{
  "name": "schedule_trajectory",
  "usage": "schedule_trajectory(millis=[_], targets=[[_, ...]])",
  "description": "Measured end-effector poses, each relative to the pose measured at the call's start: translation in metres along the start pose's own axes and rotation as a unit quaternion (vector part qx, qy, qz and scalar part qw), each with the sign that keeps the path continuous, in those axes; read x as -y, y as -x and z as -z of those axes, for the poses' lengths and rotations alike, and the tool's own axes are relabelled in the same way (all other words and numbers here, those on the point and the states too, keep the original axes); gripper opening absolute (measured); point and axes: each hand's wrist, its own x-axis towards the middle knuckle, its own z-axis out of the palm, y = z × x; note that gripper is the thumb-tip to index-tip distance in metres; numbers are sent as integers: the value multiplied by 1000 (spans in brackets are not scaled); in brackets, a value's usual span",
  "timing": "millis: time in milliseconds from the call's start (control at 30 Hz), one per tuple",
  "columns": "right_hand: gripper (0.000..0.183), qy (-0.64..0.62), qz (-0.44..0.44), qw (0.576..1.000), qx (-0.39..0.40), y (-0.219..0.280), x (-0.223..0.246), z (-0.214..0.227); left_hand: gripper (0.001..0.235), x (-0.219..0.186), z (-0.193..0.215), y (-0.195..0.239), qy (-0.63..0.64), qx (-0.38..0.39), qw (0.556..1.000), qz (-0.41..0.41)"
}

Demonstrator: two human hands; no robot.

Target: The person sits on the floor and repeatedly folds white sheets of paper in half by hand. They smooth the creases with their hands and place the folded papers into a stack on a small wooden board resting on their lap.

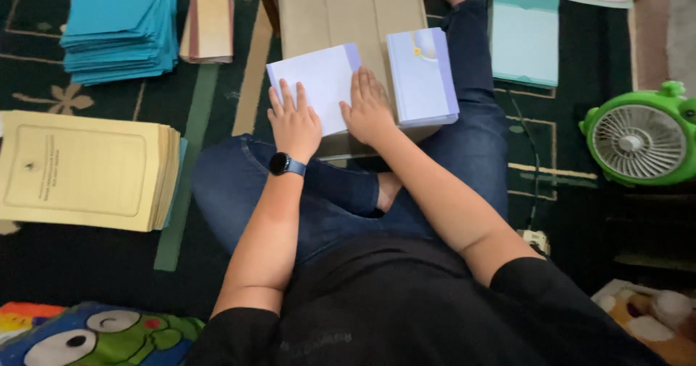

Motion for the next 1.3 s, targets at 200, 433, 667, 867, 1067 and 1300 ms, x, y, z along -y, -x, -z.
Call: schedule_trajectory(millis=[200, 433, 667, 867, 1067, 1300], targets=[[75, 21, -6, 999, -25, 0, 2, -9, 59, 0, 4, 3, 8, 10, 1000, 6], [75, 17, -10, 999, -34, 1, 5, -8, 58, 2, 12, 2, 32, 27, 999, 11], [66, -187, 30, 976, -110, 33, -2, 36, 57, 0, 13, 1, 32, 25, 999, 9], [11, -149, -5, 922, -357, 81, -105, 80, 34, -19, 33, 2, 27, -108, 991, -77], [15, -360, -149, 882, -265, 67, -201, 2, 19, -124, -43, -28, 347, -86, 908, -219], [8, -608, -194, 749, -178, 67, -190, 3, 63, -219, -3, -36, 124, -99, 980, -116]])
